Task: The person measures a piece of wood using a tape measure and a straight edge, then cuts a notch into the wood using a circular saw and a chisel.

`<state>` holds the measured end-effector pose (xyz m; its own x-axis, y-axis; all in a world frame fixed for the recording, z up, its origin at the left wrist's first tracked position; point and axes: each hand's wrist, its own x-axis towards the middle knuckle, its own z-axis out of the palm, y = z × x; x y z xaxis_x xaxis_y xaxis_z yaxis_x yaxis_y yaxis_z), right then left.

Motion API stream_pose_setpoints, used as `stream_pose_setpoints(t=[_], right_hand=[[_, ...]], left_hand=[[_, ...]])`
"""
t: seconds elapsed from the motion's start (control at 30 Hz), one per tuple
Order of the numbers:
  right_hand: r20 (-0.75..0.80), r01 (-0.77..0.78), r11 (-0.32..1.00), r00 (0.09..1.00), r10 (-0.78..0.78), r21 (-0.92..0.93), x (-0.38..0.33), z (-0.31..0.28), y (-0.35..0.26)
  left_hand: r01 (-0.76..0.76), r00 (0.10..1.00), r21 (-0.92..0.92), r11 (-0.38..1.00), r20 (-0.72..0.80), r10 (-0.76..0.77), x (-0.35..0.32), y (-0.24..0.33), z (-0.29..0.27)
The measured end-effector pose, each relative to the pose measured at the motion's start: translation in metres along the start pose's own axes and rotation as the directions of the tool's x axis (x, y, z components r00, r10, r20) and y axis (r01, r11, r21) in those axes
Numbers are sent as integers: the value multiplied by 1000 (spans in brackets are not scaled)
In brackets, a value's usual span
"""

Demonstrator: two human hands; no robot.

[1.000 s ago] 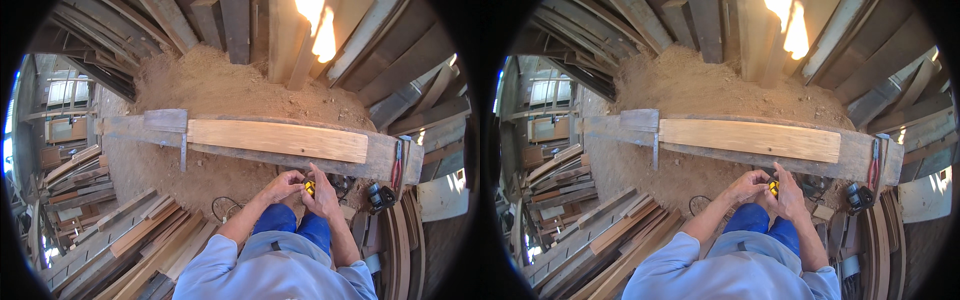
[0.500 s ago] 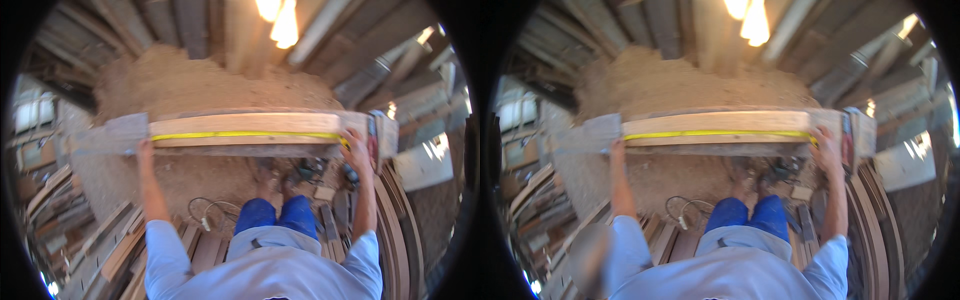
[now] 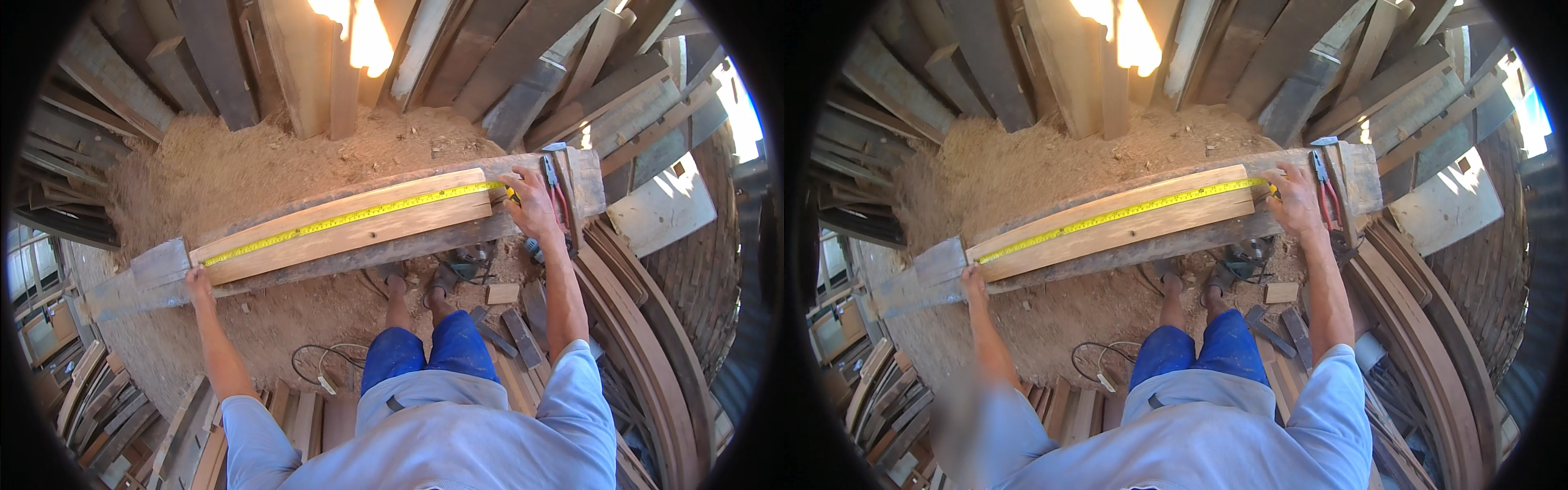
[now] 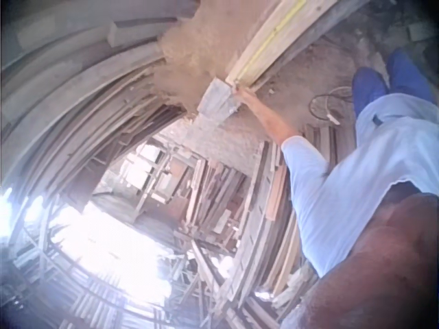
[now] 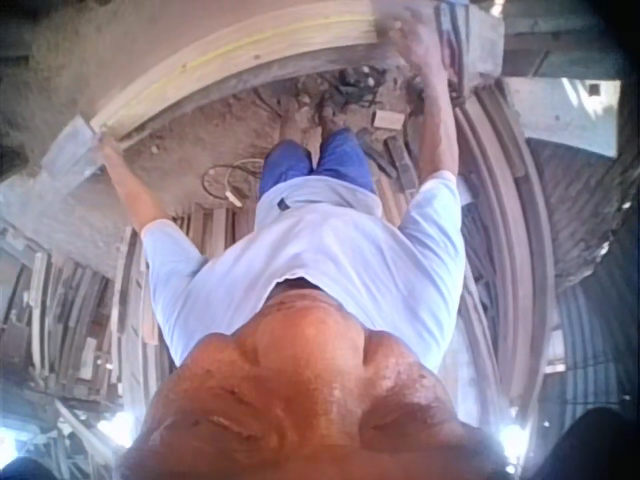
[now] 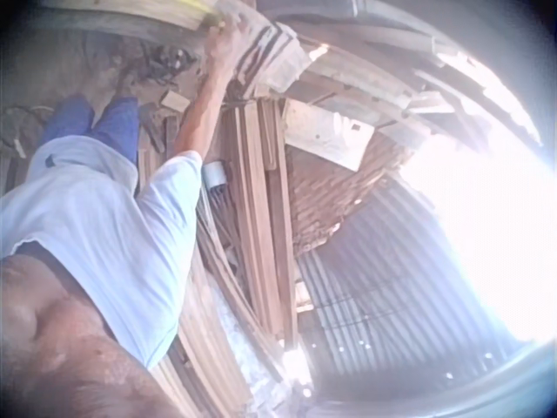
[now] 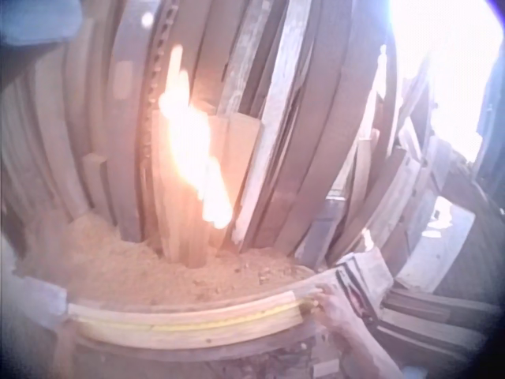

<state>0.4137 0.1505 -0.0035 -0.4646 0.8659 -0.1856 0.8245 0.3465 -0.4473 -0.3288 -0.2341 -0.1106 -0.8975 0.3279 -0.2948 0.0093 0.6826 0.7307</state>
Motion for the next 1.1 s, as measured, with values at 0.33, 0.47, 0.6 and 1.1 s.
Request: stream_pose_setpoints(t=[0.33, 0.47, 0.6, 1.1], right_hand=[[-27, 2, 1000, 1000, -3, -14, 1, 5, 4], [-6, 4, 1000, 1000, -4, -20, 1, 4, 6], [44, -3, 999, 999, 2, 40, 3, 3, -1], [312, -50, 972, 950, -25, 231, -27, -12, -50]], left_hand=[[-65, 993, -19, 998, -96, 63, -4, -2, 9], [-75, 991, -31, 997, -110, 71, -3, -4, 14], [-59, 993, -57, 997, -101, 53, 1, -9, 14], [7, 947, 277, 961, -311, 83, -17, -19, -32]])
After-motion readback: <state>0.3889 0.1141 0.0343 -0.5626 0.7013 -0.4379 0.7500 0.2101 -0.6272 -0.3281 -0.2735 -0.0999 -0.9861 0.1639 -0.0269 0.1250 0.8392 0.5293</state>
